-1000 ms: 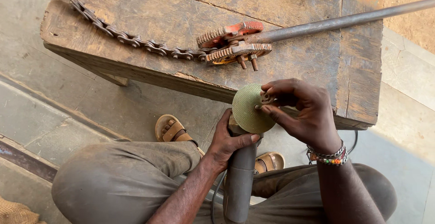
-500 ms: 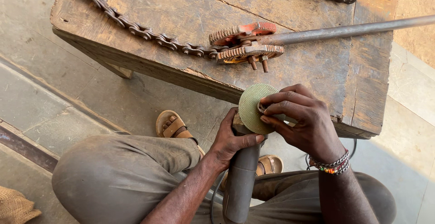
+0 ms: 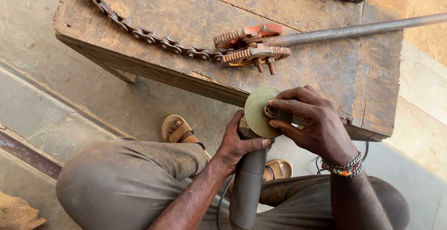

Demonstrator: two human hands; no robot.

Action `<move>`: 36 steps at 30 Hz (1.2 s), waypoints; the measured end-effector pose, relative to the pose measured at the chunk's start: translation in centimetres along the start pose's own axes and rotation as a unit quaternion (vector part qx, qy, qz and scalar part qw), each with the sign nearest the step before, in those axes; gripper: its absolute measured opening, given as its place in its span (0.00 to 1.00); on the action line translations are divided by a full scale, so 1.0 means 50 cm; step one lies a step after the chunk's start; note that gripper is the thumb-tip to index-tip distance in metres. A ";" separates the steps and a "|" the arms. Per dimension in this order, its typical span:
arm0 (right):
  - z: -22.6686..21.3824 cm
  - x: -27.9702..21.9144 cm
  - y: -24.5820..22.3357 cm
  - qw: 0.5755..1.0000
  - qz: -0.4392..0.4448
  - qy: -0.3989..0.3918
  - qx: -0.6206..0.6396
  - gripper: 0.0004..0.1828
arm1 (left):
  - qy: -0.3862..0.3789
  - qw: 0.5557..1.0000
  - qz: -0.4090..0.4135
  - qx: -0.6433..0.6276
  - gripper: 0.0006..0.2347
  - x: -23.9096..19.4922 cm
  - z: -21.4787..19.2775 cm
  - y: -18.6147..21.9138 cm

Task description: The person uses an angle grinder to clean rust and smooth the surface of a metal gear attached to a rod. They hold the gear with one hand and operate the grinder with the other, occasionally adjusting the gear's position and changing the grinding disc.

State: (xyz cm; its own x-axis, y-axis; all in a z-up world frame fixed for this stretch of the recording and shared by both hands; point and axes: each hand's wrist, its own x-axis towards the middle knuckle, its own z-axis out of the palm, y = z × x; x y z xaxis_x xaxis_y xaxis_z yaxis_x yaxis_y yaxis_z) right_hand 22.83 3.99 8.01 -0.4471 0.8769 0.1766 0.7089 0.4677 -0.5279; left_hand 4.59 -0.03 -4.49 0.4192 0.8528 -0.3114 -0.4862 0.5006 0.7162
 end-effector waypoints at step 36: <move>-0.003 -0.005 -0.014 1.000 -0.018 -0.016 -0.018 0.18 | -0.006 1.000 0.002 -0.007 0.40 0.005 -0.007 -0.010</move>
State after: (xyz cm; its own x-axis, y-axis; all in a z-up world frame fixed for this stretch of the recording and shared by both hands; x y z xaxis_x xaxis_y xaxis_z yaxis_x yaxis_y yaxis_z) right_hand 22.54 3.46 8.46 -0.4897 0.8554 0.1687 0.7103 0.5036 -0.4918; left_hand 4.67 -0.02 -5.14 0.4273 0.8525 -0.3012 -0.4978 0.4999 0.7087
